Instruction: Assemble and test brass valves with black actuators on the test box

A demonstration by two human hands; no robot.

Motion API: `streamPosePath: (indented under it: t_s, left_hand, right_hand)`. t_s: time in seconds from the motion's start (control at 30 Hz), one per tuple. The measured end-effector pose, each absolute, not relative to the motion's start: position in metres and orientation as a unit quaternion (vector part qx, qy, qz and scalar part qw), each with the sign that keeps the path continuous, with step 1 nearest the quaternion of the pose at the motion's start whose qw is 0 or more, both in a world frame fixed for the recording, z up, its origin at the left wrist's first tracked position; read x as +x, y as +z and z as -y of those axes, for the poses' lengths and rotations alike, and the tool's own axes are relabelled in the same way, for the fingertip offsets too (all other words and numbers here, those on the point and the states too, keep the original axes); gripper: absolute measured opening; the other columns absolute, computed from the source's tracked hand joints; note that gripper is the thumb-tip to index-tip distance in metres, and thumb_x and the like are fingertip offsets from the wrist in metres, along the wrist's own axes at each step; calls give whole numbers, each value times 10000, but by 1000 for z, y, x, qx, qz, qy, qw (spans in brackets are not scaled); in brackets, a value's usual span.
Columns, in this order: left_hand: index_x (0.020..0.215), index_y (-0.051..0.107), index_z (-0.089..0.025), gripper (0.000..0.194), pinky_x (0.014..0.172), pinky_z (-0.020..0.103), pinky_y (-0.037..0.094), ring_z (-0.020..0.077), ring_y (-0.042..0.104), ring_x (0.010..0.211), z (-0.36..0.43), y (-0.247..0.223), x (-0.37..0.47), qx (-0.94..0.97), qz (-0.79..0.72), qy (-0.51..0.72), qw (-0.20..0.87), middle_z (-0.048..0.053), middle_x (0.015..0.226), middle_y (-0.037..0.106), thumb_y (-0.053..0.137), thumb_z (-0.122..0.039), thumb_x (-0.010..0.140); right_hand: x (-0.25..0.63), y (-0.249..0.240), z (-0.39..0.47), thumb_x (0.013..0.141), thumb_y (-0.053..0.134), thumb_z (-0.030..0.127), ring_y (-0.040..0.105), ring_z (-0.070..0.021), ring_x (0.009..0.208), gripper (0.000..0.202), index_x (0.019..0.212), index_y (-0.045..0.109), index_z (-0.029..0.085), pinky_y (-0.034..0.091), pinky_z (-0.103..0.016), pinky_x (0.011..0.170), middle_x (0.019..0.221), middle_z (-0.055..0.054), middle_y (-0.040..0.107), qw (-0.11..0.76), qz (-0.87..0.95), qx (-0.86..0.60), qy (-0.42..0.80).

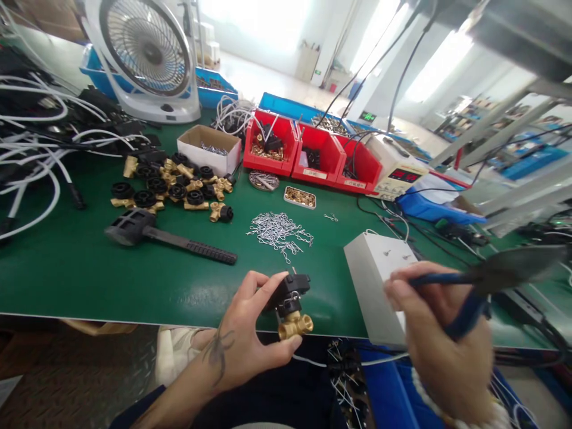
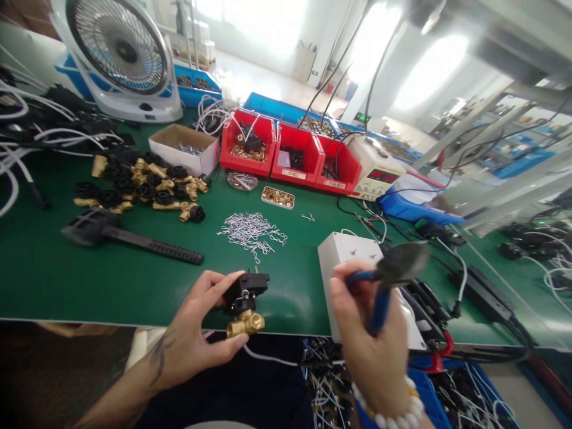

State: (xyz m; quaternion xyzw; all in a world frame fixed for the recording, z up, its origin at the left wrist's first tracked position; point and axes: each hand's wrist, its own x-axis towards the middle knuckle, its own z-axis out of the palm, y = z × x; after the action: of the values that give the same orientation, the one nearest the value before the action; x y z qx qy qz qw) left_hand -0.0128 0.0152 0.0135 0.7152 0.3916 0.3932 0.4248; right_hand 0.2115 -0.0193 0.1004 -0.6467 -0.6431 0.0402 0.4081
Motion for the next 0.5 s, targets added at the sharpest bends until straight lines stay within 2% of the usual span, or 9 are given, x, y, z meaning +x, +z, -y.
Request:
streamPosePath:
  t_s: [0.1,0.13,0.17,0.27,0.3,0.33,0.37,0.47,0.5]
  left_hand:
    - [1386,467,-259,747,900,396,535,213,562,989,-14,13,-11,722,-392,388,417,41,1122,495,727,-245,686]
    - [1388,465,-260,756,899,398,534,218,560,995,-13,12,-11,725,-391,387,415,44,1126,492,727,-252,679]
    - [1391,463,-261,762,899,398,532,222,557,1001,-13,12,-10,726,-389,388,414,47,1131,487,724,-256,675]
    - [1390,464,-268,749,896,386,525,213,552,988,-12,12,-10,725,-387,393,413,45,1129,481,705,-250,681]
    - [1386,468,-271,741,892,383,526,209,552,976,-13,12,-10,724,-389,392,414,42,1124,483,702,-249,684]
    - [1382,473,-272,735,887,382,528,207,554,965,-13,13,-10,722,-391,391,415,40,1119,487,701,-248,684]
    - [1379,478,-270,734,884,384,530,207,555,958,-13,13,-10,720,-394,390,417,39,1115,490,704,-250,680]
    - [1378,484,-266,745,883,391,533,212,555,958,-14,13,-11,716,-397,390,422,40,1114,493,713,-253,669]
    - [1380,482,-268,748,886,392,532,214,553,964,-14,13,-11,716,-394,389,424,40,1117,492,714,-253,669]
  right_hand:
    - [204,99,15,850,530,167,618,-165,617,148,955,611,231,496,-275,535,748,-11,634,212,766,-593,126]
    - [203,101,14,843,530,162,616,-165,608,154,944,624,231,496,-276,531,734,-10,636,171,783,-581,140]
    - [203,104,13,847,533,169,616,-165,613,150,941,629,236,498,-276,536,736,-9,639,174,781,-585,132]
    - [207,111,15,874,565,229,632,-167,685,95,954,605,260,508,-273,588,802,-8,643,338,687,-642,39]
    - [207,110,16,877,564,235,631,-167,689,92,959,594,263,506,-272,592,809,-7,638,378,658,-651,16]
    - [208,109,17,871,559,225,628,-166,681,98,958,587,261,506,-272,590,805,-6,636,383,654,-652,13]
    - [208,107,17,855,555,205,625,-167,662,113,950,589,255,506,-276,581,787,-5,634,350,674,-650,31]
    - [211,103,16,791,545,154,606,-170,591,161,909,621,234,495,-283,533,706,0,631,178,755,-620,121]
    - [212,103,15,791,551,161,610,-172,599,158,908,629,231,494,-284,532,711,-3,640,164,754,-623,129]
